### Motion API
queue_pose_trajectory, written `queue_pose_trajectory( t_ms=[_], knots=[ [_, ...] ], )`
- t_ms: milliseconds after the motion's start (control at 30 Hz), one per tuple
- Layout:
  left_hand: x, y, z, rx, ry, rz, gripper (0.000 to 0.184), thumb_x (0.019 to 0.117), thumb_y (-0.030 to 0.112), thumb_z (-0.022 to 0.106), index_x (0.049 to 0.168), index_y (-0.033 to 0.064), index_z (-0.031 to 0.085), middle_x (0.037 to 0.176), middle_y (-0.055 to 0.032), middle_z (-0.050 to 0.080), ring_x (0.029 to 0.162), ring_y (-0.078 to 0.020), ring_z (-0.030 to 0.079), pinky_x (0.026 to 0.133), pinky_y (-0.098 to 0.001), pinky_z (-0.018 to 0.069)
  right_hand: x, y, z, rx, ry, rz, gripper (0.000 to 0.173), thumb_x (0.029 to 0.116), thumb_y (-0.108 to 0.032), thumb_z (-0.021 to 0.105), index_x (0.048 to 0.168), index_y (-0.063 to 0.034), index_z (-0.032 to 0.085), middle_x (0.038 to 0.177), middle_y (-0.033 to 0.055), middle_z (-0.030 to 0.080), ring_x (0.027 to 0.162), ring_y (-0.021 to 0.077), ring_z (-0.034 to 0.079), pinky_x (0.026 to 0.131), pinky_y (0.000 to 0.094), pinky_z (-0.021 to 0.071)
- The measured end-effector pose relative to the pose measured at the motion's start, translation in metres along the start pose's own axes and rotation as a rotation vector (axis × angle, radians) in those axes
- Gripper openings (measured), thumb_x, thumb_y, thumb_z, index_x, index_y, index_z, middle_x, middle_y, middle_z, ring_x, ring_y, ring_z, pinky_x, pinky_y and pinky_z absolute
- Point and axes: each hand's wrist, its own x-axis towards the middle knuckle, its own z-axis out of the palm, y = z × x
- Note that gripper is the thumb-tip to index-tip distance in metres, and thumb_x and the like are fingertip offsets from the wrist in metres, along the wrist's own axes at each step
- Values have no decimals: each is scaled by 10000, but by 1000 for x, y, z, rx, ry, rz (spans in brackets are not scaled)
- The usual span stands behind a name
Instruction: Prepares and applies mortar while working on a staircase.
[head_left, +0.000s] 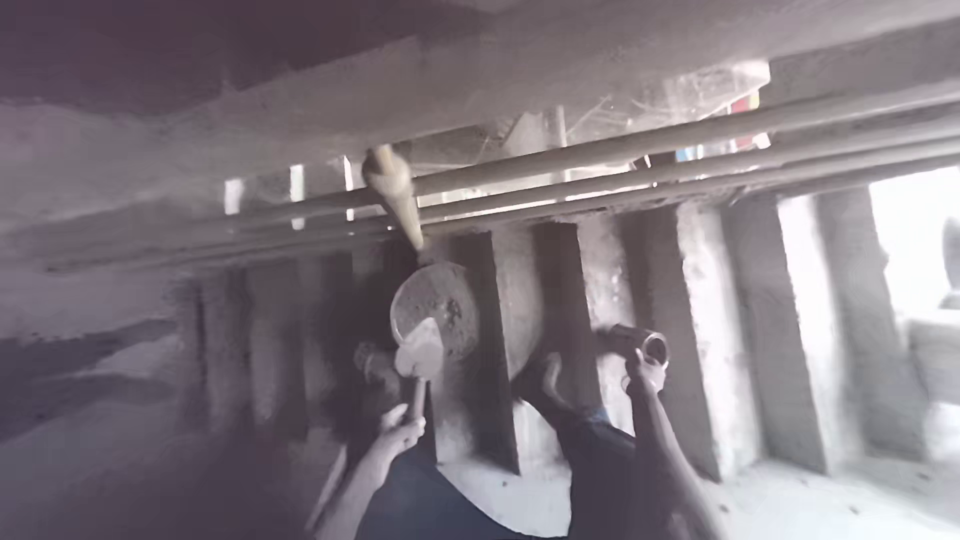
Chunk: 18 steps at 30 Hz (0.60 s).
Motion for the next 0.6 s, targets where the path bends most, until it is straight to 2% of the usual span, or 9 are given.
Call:
queue_pose_trajectory(
  t_ms=[67,167,267,300,367,433,500,533,600],
  knots=[
    [2,5,22,84,-46,-2,529,929,10,707,1418,3,504,1168,-212,664,942,-252,677,829,-401,577,29,11,11,40,2,30,487,1004,-423,651,1278,-21,680,1288,281,650,1208,441,617,1023,617,471],
    [7,5,46,164,-125,-2,647,895,42,747,1471,13,455,1222,-227,648,1002,-282,665,871,-435,567,27,13,24,268,39,76,546,1000,-329,672,1377,52,571,1357,314,592,1251,439,588,1065,584,458],
    [19,6,77,209,-249,19,711,863,123,754,1485,16,425,1246,-213,654,1045,-279,665,894,-438,563,5,2,35,424,95,169,770,988,-248,683,1571,28,262,1492,283,481,1288,355,586,1062,467,503],
    [22,6,87,220,-282,30,718,857,138,754,1483,13,427,1257,-217,651,1067,-287,663,910,-446,562,-18,-1,41,380,49,132,737,1018,-269,640,1561,58,264,1471,302,487,1259,356,598,1049,463,510],
    [31,-1,101,256,-326,48,753,839,147,758,1494,21,410,1269,-203,647,1100,-279,663,937,-445,564,-84,-7,58,215,-174,-43,592,1040,-324,595,1409,123,474,1326,363,576,1207,456,609,1060,578,477],
    [44,-2,109,296,-351,65,739,849,115,742,1497,26,398,1301,-184,642,1140,-259,655,972,-446,555,-154,-20,89,93,-594,-111,600,1026,-406,609,1355,94,559,1240,322,640,1155,441,633,1036,619,476],
    [57,-9,104,360,-359,96,698,869,101,748,1474,24,409,1294,-173,655,1157,-245,660,1000,-451,553,-218,-12,137,106,-968,-14,534,1033,-467,577,1155,41,688,1026,213,707,946,320,678,881,537,544],
    [68,-9,99,432,-361,124,692,872,108,759,1464,11,413,1288,-175,657,1165,-243,661,1015,-448,551,-239,-6,164,183,-1067,57,487,1034,-437,588,1129,30,692,991,189,715,913,295,690,863,519,561],
    [89,-7,77,679,-386,136,650,891,105,740,1455,-10,438,1307,-187,646,1200,-253,647,1056,-446,528,-271,14,210,360,-1033,174,370,1004,-324,662,1115,27,688,951,184,715,881,293,697,842,515,571]
  ],
)
